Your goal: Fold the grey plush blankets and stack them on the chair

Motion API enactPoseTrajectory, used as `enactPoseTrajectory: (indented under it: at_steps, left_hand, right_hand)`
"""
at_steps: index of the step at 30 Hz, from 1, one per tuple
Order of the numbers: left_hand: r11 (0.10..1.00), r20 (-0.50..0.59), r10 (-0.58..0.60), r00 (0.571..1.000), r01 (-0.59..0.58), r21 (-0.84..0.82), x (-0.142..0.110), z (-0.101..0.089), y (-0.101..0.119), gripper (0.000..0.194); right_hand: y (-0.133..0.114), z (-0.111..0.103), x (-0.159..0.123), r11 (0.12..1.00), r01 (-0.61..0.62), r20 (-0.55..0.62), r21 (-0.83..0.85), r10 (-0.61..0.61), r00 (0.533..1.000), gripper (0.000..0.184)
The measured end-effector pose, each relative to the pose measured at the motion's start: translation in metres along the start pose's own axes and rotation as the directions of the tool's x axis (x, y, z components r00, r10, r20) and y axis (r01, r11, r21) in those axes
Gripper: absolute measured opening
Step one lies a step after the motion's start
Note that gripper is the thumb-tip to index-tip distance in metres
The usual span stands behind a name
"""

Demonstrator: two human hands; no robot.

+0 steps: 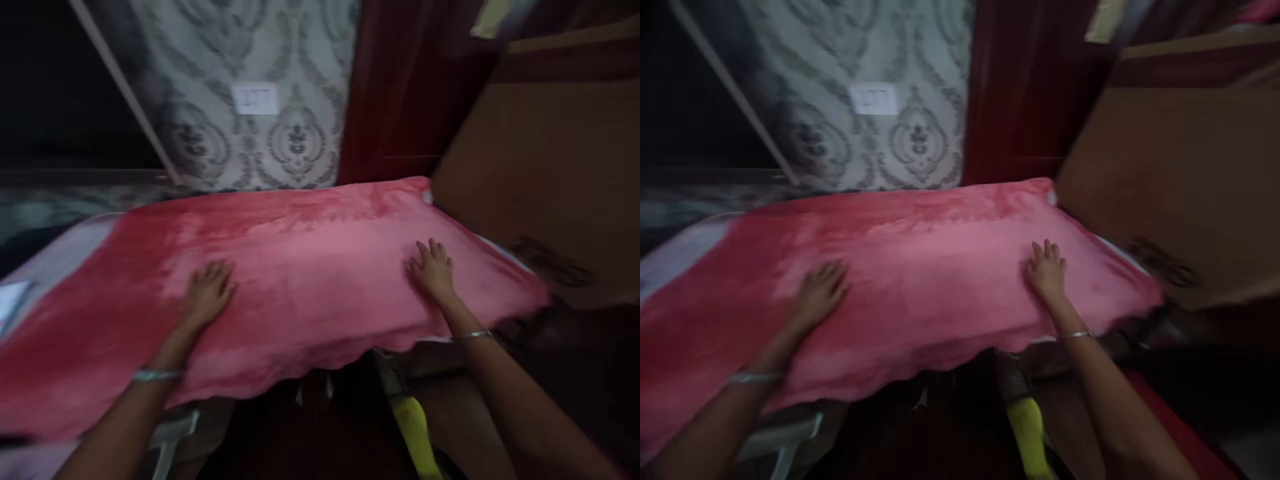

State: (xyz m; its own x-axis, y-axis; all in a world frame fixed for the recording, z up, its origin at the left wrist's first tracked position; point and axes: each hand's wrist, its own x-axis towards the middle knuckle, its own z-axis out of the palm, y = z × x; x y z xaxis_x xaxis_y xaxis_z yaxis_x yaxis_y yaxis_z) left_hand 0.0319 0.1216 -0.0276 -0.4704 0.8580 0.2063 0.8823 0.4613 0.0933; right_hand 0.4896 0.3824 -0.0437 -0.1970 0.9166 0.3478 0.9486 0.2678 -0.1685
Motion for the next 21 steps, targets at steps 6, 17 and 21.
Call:
enactPoseTrajectory:
  at_steps: [6,17,21]
  left_hand:
    - [0.995,0.172,0.101,0.980,-0.098,-0.020,-0.021,-0.005,-0.029,0.057]
    - [0.948,0.155,0.267,0.951,-0.231,-0.217,-0.035,0.004,-0.034,0.067]
    - [0.933,0.168,0.305,0.937,-0.258,-0.250,-0.026,-0.014,-0.069,0.067]
  right_hand:
    - [-0.188,0.034,-0.007,0.824,0.526,0.116,0.213,-0.555,0.823,0.063]
    - [-0.311,0.073,-0.052,0.714,0.685,0.115,0.145,-0.700,0.705,0.057]
    - [-0.307,0.080,-0.055,0.703,0.700,0.082,0.125,-0.710,0.699,0.057]
